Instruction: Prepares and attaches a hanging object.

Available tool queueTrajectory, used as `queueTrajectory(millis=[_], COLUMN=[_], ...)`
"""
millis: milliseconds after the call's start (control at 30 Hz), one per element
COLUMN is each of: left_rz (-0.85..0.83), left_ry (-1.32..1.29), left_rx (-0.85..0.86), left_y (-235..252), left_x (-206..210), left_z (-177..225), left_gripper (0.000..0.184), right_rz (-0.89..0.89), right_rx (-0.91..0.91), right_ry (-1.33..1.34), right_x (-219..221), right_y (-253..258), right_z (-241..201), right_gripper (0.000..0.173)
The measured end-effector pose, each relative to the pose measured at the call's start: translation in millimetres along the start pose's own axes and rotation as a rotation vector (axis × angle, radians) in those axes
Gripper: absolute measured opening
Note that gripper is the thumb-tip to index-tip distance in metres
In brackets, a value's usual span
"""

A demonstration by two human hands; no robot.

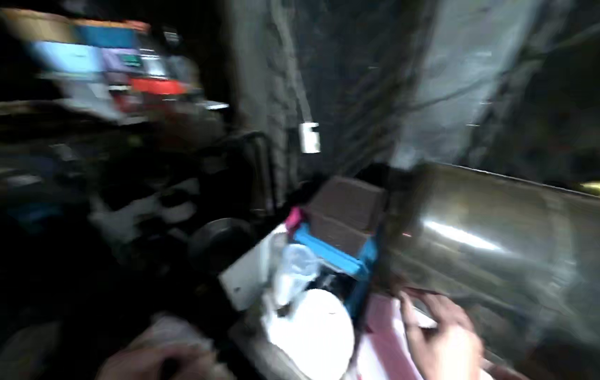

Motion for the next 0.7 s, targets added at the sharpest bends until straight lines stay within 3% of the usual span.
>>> queueTrajectory(millis=[167,333,433,700], left_rz=[0.232,0.322,0.344,0.439], left_ry=[0.027,0.056,0.107,0.296], left_rx=[-0.035,-0.022,0.013,0.135], left_y=[-28.6,-62.4,-83.4,-146.0], left_x=[-29.9,-75.0,-115.0,-249.8], left_z=[7.3,21.1,28.4,52.4], left_gripper=[0.009,0.008,0.007,0.005], right_rz=[-0.317,-0.656,-0.734,-0.889], right_rx=[-0.370,-0.599,-0.625,-0.494], right_ry=[0.694,1.031,1.113,1.393], right_x=[19.9,25.9,32.4,39.3], right_y=[-57.5,-145.8,-187.0,-283.6], right_z=[-152.5,-288.0,-340.5,-463.3], right_gripper=[0.010,0.011,0.013,0.012])
Point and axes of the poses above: each hand's wrist, its own y-axis towards the middle knuckle, its own x-axis out of the palm, z = x × y, the point moved 9 cm from there along y, towards the middle knuckle, and after that the axes turned 7 degrees about x, right-handed, at the moved point
